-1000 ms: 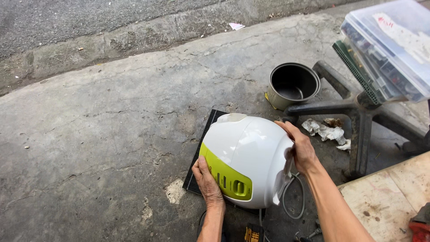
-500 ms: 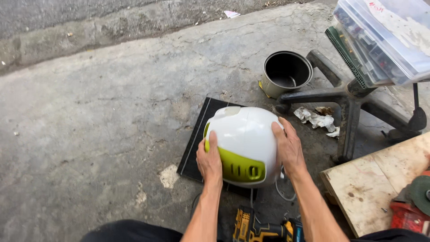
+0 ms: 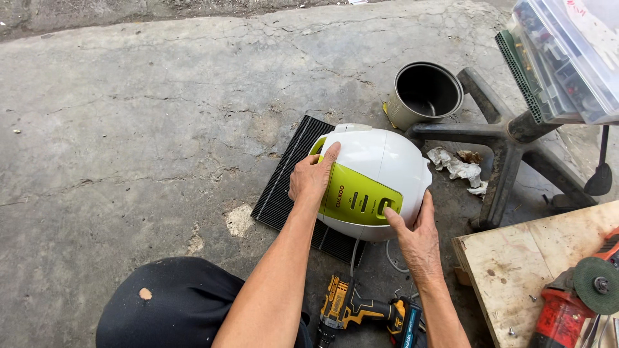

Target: The person uses a power drill to remove screws from the bottom of a white and green rice cooker. They then flip the appliance over, insert a metal inner pot, and close the lid. Finally, they use a screwdriver to pry open the top casing, revealing the internal wiring and heating element.

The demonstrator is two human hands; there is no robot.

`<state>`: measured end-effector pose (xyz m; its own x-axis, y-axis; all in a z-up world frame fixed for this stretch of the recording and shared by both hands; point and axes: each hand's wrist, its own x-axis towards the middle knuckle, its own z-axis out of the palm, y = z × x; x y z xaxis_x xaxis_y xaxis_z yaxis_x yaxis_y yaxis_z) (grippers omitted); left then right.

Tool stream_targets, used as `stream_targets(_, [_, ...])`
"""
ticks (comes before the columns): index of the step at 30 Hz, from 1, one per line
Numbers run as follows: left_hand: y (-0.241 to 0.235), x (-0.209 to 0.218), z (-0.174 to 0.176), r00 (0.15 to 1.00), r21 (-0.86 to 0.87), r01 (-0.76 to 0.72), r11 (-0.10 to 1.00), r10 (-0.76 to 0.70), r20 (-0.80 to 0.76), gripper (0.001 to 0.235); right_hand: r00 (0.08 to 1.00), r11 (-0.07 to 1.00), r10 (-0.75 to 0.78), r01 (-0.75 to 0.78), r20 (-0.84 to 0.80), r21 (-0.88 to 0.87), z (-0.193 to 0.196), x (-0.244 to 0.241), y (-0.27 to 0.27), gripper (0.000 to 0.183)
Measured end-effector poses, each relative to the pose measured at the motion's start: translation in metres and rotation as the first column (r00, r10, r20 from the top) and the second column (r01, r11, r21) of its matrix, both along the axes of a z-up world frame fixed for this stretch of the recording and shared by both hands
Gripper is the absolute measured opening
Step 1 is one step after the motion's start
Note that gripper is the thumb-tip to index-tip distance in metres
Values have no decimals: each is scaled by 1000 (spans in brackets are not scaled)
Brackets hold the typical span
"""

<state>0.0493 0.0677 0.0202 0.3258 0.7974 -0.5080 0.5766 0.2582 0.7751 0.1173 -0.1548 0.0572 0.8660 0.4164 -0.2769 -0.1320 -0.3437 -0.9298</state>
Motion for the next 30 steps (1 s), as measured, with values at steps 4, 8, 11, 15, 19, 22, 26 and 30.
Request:
stream_targets(4, [3, 1, 1, 1000, 15, 9, 1000, -8, -26, 98, 996, 971, 24, -2, 89, -238, -14, 10, 2, 125])
stream_targets(8, [4, 4, -1, 999, 20, 10, 1000, -9, -33, 96, 996, 964, 3, 20, 87, -265, -14, 12, 5, 123])
stream_targets(11, [1, 3, 13, 1000, -6, 18, 1000, -18, -15, 98, 998, 969, -12, 28, 65, -247, -7, 11, 6, 124])
stream_targets(15, [1, 3, 17, 1000, -3, 17, 1000, -17, -8, 96, 998, 972, -32, 43, 51, -232, 0, 9, 8, 122])
stream_targets(19, [3, 3, 12, 1000, -1, 17, 1000, -17, -6, 96, 998, 970, -32, 43, 49, -241, 0, 9, 9, 122])
stream_targets(22, [3, 2, 13, 1000, -1, 20, 1000, -20, -10, 96, 998, 971, -34, 45, 50, -237, 0, 8, 9, 121])
stream_targets(26, [3, 2, 12, 1000, 11, 20, 1000, -20, -11, 95, 999, 976, -27, 37, 47, -215, 1, 7, 9, 121])
stream_targets(30, [1, 1, 14, 1000, 7, 22, 1000, -22, -19, 96, 998, 975, -27, 38, 53, -217, 4, 4, 11, 121])
